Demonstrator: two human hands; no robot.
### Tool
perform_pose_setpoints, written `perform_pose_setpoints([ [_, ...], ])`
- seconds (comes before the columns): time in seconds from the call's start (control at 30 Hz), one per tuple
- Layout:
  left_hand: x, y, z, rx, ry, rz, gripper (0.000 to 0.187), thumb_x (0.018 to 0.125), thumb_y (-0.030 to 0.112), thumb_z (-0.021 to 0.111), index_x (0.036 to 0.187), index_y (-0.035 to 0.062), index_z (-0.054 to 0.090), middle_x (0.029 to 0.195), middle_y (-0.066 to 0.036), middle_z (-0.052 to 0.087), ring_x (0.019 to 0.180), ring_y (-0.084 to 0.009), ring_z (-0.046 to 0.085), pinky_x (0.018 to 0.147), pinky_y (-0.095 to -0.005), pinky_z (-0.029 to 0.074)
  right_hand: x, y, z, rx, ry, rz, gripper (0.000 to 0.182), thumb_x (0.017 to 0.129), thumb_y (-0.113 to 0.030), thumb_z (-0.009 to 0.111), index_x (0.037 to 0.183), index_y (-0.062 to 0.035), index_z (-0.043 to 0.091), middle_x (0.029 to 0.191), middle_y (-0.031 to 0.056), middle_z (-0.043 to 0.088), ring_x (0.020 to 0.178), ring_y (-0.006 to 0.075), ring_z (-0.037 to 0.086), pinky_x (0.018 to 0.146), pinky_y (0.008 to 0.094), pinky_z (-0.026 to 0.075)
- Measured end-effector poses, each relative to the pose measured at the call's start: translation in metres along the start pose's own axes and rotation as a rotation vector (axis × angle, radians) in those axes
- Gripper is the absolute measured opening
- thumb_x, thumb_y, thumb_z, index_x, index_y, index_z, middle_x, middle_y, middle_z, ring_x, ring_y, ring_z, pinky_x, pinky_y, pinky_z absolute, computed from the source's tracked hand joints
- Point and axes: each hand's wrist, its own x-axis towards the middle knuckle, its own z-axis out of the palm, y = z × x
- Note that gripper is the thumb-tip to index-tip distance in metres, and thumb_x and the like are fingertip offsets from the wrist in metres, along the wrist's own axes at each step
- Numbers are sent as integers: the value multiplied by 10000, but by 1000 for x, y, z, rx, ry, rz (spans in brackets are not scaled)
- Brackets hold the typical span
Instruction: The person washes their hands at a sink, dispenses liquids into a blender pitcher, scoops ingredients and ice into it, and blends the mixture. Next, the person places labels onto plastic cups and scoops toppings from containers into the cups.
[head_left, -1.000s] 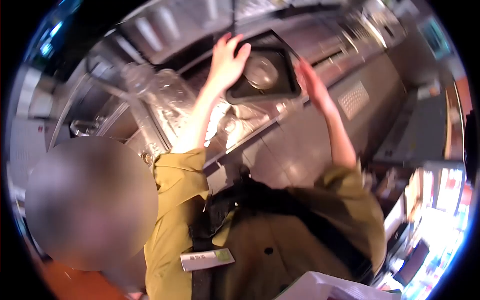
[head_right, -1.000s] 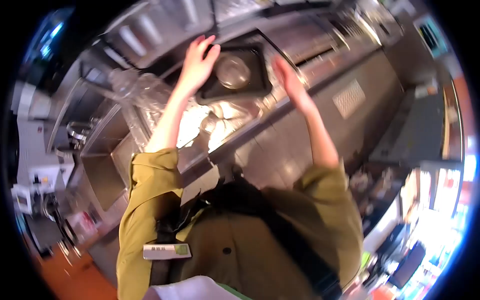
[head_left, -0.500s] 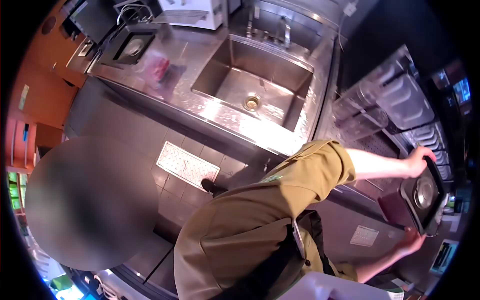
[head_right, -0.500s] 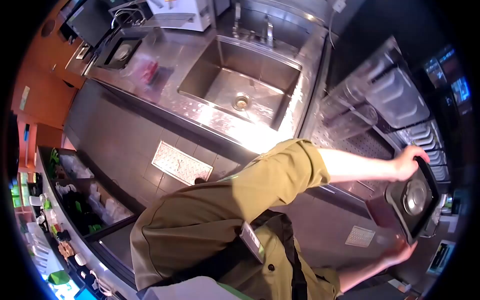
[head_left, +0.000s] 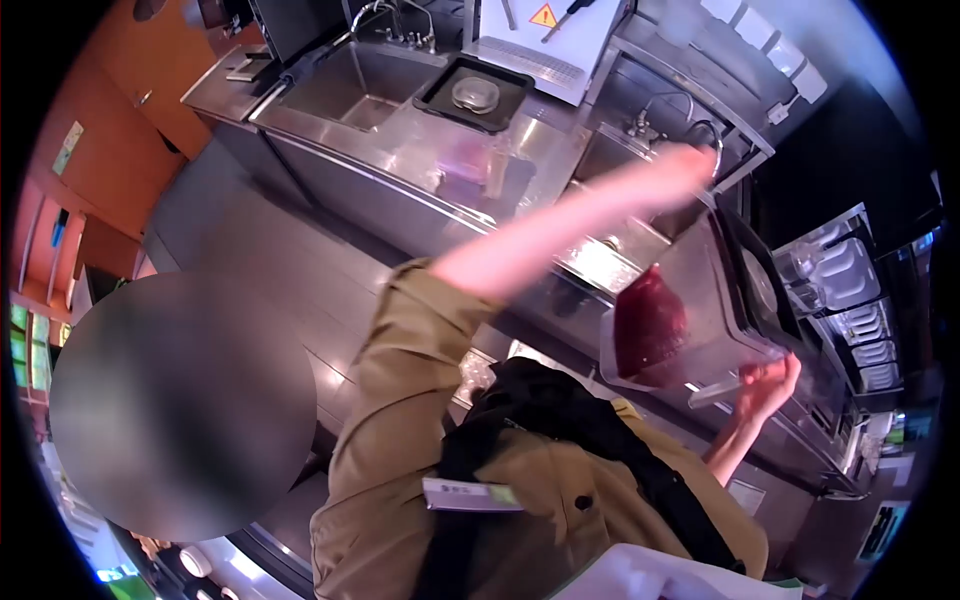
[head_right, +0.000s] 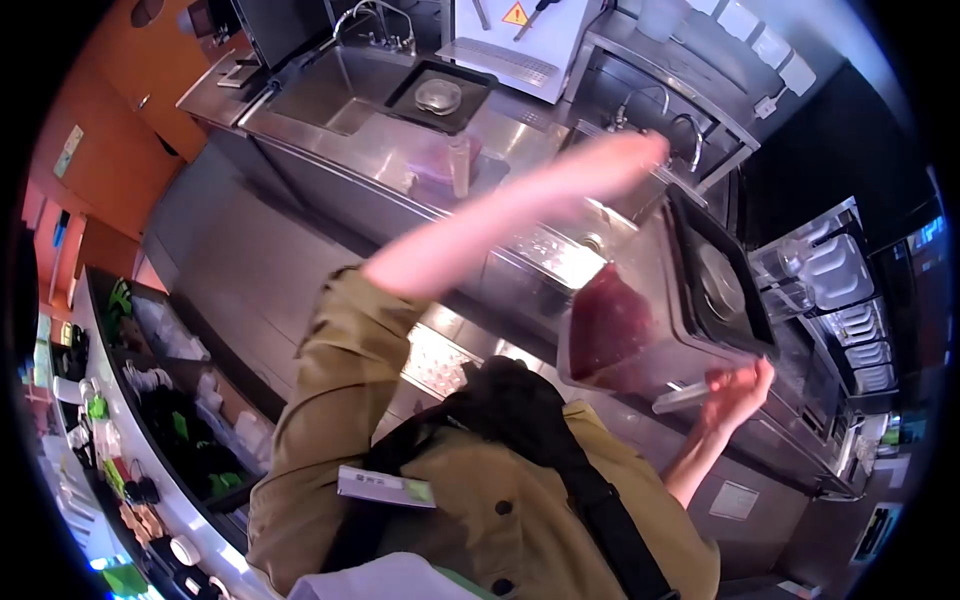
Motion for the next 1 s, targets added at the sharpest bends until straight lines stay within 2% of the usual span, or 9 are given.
perform_pose_setpoints([
  [0.03, 2, -22, -46, 267, 257, 135, 396, 837, 366, 408, 857, 27, 612, 752, -122, 624, 742, -185, 602, 681, -341, 451, -1, 12, 12, 18, -102, 0, 220, 818, -286, 465, 676, -119, 480, 496, -1, 472, 360, 143, 413, 353, 254, 335],
  [0.07, -7, -17, -98, 492, 286, 136, 365, 827, 349, 413, 818, 46, 617, 754, -134, 616, 733, -222, 607, 668, -362, 459, -2, 22, 23, 34, -202, -4, 211, 818, -287, 460, 709, -110, 501, 513, 9, 499, 362, 149, 423, 354, 255, 341],
  [0.27, 43, -114, -293, 1735, 417, 206, 467, 840, 422, 400, 1201, 131, 454, 1266, -91, 416, 1191, -227, 360, 955, -446, 308, -35, 59, 92, -23, -39, -225, 200, 813, -298, 479, 876, -113, 521, 624, 16, 525, 406, 135, 466, 372, 236, 372],
  [0.47, 65, -115, -311, 1341, -181, -201, 636, 849, 550, 121, 1321, 151, 271, 1314, -97, 359, 1227, -294, 304, 1020, -462, 135, -55, 52, 156, -110, 119, -370, 191, 856, -263, 470, 964, -118, 533, 707, -42, 511, 469, 83, 442, 479, 231, 383],
  [0.57, 101, -156, -357, 925, -246, 63, 678, 825, 593, 112, 1360, 179, 153, 1405, -104, 153, 1298, -247, 142, 1038, -468, 32, -62, 10, 218, -134, 205, -503, 182, 859, -260, 472, 967, -126, 532, 744, -42, 516, 469, 76, 435, 479, 229, 367],
  [0.67, 119, -90, -483, 1235, 246, 398, 473, 823, 449, 367, 1150, 125, 476, 1124, -124, 497, 1097, -267, 426, 893, -474, 336, -64, -29, 269, -198, 122, -618, 224, 871, -273, 449, 1001, -104, 520, 832, -31, 527, 517, 64, 445, 510, 207, 370],
  [0.73, 152, -85, -592, 1319, 637, 1028, 205, 709, 266, 552, 743, 69, 597, 843, -117, 555, 867, -268, 523, 708, -412, 442, -75, -32, 350, -214, 305, -772, 249, 878, -270, 436, 1033, -89, 509, 896, -26, 536, 592, 50, 466, 530, 191, 371],
  [0.8, 163, -45, -678, 1512, 582, 838, 154, 676, 144, 570, 776, 34, 609, 757, -106, 577, 795, -268, 540, 706, -369, 449, -65, -36, 387, -416, 378, -928, 276, 882, -258, 441, 1087, -81, 491, 940, -20, 535, 688, 35, 472, 565, 155, 365],
  [1.0, 262, -16, -781, 1799, 448, 1059, 615, 688, 61, 519, 1267, 190, 356, 1343, -146, 273, 1258, -255, 245, 1010, -438, 212, -74, 53, 596, -215, 280, -711, 177, 820, -248, 524, 957, -135, 533, 744, -32, 534, 441, 62, 454, 365, 158, 345],
])
